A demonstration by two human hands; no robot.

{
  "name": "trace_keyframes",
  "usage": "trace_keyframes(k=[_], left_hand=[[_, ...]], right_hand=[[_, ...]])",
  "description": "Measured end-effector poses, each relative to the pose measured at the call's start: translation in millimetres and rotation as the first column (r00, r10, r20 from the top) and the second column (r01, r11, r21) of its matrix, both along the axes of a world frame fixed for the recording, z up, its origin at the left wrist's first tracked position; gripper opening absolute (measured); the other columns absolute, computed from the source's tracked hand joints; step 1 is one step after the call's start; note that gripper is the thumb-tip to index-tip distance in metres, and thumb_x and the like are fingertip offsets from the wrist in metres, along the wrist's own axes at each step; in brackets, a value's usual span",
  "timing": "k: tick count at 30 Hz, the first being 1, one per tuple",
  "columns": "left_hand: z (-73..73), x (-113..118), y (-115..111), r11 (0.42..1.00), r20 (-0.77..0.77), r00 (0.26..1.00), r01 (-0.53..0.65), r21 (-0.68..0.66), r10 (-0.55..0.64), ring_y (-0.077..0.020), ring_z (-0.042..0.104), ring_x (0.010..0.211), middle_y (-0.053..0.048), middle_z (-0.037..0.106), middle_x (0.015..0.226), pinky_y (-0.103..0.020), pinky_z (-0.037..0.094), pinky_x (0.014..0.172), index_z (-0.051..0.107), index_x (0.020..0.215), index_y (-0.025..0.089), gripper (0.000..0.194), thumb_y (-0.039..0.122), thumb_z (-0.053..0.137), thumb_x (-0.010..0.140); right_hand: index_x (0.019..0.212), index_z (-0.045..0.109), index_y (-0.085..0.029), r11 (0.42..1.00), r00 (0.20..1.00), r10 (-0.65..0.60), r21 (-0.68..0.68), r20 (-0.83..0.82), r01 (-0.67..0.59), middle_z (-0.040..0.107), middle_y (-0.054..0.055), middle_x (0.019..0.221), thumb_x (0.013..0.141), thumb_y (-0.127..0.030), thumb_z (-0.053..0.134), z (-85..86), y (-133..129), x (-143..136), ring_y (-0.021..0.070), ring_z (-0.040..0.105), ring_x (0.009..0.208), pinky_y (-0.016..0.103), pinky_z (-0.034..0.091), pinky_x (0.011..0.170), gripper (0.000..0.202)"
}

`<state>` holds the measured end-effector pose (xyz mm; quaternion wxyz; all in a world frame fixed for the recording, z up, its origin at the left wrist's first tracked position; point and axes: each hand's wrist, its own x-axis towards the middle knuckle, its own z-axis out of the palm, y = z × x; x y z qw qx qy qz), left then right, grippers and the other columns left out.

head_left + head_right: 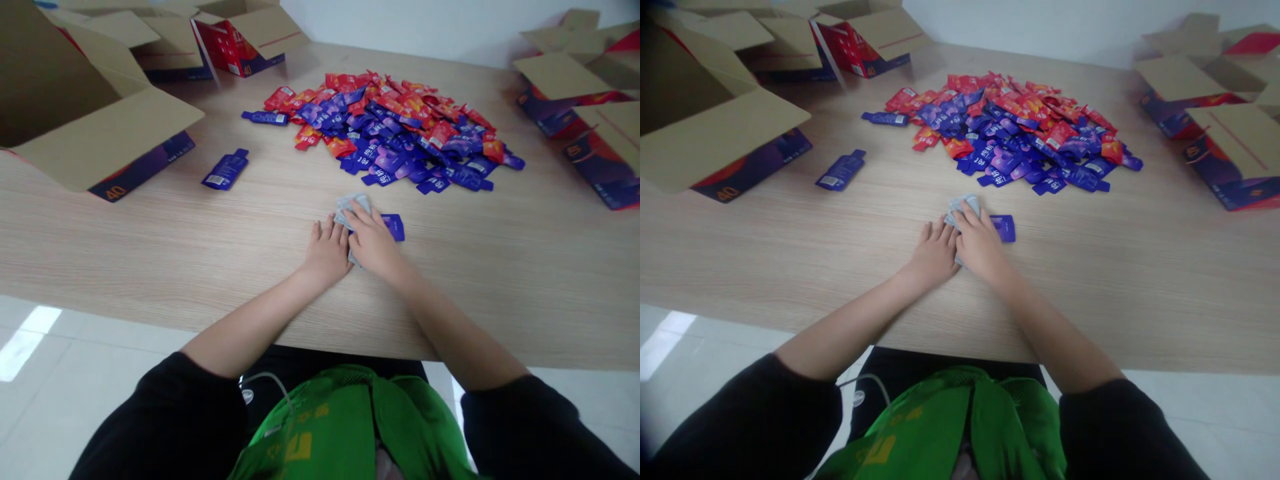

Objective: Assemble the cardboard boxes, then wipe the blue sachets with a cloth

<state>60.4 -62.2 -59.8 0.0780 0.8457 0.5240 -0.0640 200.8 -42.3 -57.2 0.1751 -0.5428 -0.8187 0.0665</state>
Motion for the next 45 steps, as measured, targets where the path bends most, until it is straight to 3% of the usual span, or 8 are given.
trace_keyframes(k=[3, 8, 18, 21, 24, 30, 41, 45], left_hand=[[-0.9, 0.3, 0.0, 1.0, 0.012, 1.0, -0.009, 0.022, 0.008, -0.0351, 0.013, 0.158, -0.018, 0.023, 0.169, -0.057, 0.016, 0.126, 0.028, 0.16, 0.002, 0.069, 0.042, 0.032, 0.104], [-3.1, 2.3, -1.0, 0.999, 0.03, 0.999, -0.036, 0.024, 0.036, -0.0331, 0.011, 0.159, -0.015, 0.012, 0.171, -0.057, 0.016, 0.126, 0.018, 0.163, 0.004, 0.072, 0.048, 0.026, 0.106], [-3.0, 2.1, -0.1, 0.999, 0.027, 0.999, -0.035, 0.02, 0.035, -0.0346, 0.01, 0.159, -0.015, 0.012, 0.171, -0.057, 0.016, 0.126, 0.021, 0.163, 0.003, 0.072, 0.047, 0.027, 0.106], [-3.8, 2.4, -0.4, 0.999, 0.03, 0.999, -0.036, 0.028, 0.035, -0.0348, 0.01, 0.159, -0.015, 0.011, 0.171, -0.057, 0.017, 0.126, 0.021, 0.162, 0.003, 0.073, 0.047, 0.026, 0.106], [-3.9, 3.0, -1.2, 0.999, 0.038, 0.998, -0.041, 0.035, 0.04, -0.0345, 0.011, 0.159, -0.016, 0.012, 0.171, -0.057, 0.016, 0.126, 0.019, 0.163, 0.003, 0.073, 0.048, 0.026, 0.106], [-1.5, 3.1, -2.0, 0.999, 0.026, 0.999, -0.031, 0.034, 0.03, -0.0351, 0.012, 0.158, -0.016, 0.012, 0.171, -0.057, 0.017, 0.126, 0.024, 0.162, 0.003, 0.071, 0.047, 0.026, 0.106], [-4.2, 3.3, -0.5, 0.999, 0.02, 0.999, -0.035, 0.025, 0.035, -0.0353, 0.01, 0.159, -0.015, 0.01, 0.171, -0.058, 0.016, 0.126, 0.017, 0.163, 0.004, 0.073, 0.048, 0.026, 0.106], [-1.5, 2.7, -0.7, 0.999, -0.001, 1.0, -0.026, 0.025, 0.026, -0.0358, 0.011, 0.158, -0.015, 0.01, 0.171, -0.058, 0.017, 0.126, 0.019, 0.163, 0.004, 0.072, 0.047, 0.026, 0.106]], right_hand=[[0.147, 0.056, -0.013, 1.0, 0.999, -0.012, -0.008, 0.044, 0.012, 0.046, 0.01, 0.16, 0.089, -0.011, 0.043, -7.7, -2.3, 2.8, 0.0362, 0.039, 0.144, 0.056, 0.039, 0.118, 0.06], [0.149, 0.053, -0.011, 0.996, 0.992, -0.088, 0.015, 0.088, 0.087, 0.041, 0.011, 0.162, 0.091, -0.013, 0.041, -12.8, -9.2, 35.0, 0.0396, 0.038, 0.144, 0.059, 0.038, 0.117, 0.059], [0.148, 0.052, -0.006, 0.983, 0.98, -0.172, -0.044, 0.102, 0.178, 0.046, 0.02, 0.157, 0.091, -0.016, 0.039, -20.7, -13.0, 92.0, 0.0344, 0.043, 0.145, 0.056, 0.035, 0.119, 0.059], [0.146, 0.055, -0.01, 0.979, 0.98, -0.196, -0.051, 0.031, 0.197, 0.052, 0.017, 0.154, 0.09, -0.015, 0.037, -10.6, -9.7, 86.8, 0.0314, 0.047, 0.143, 0.054, 0.038, 0.119, 0.059], [0.15, 0.05, -0.012, 0.987, 0.987, -0.161, 0.005, -0.022, 0.161, 0.046, 0.014, 0.159, 0.091, -0.014, 0.035, -0.1, -12.1, 60.7, 0.0306, 0.042, 0.147, 0.054, 0.034, 0.121, 0.061], [0.149, 0.052, -0.007, 0.999, 0.992, 0.032, -0.046, 0.121, -0.027, 0.04, 0.012, 0.163, 0.092, -0.012, 0.037, -2.2, -26.0, 18.8, 0.0359, 0.034, 0.149, 0.053, 0.03, 0.124, 0.059], [0.144, 0.057, -0.003, 0.994, 0.988, -0.107, -0.013, 0.114, 0.109, 0.044, 0.017, 0.16, 0.091, -0.013, 0.039, -13.7, -40.8, 71.5, 0.0353, 0.043, 0.145, 0.055, 0.034, 0.122, 0.056], [0.142, 0.059, -0.005, 0.981, 0.977, -0.159, -0.086, 0.141, 0.173, 0.046, 0.017, 0.158, 0.09, -0.012, 0.039, -9.9, -37.3, 90.9, 0.0357, 0.047, 0.142, 0.055, 0.037, 0.12, 0.056]])
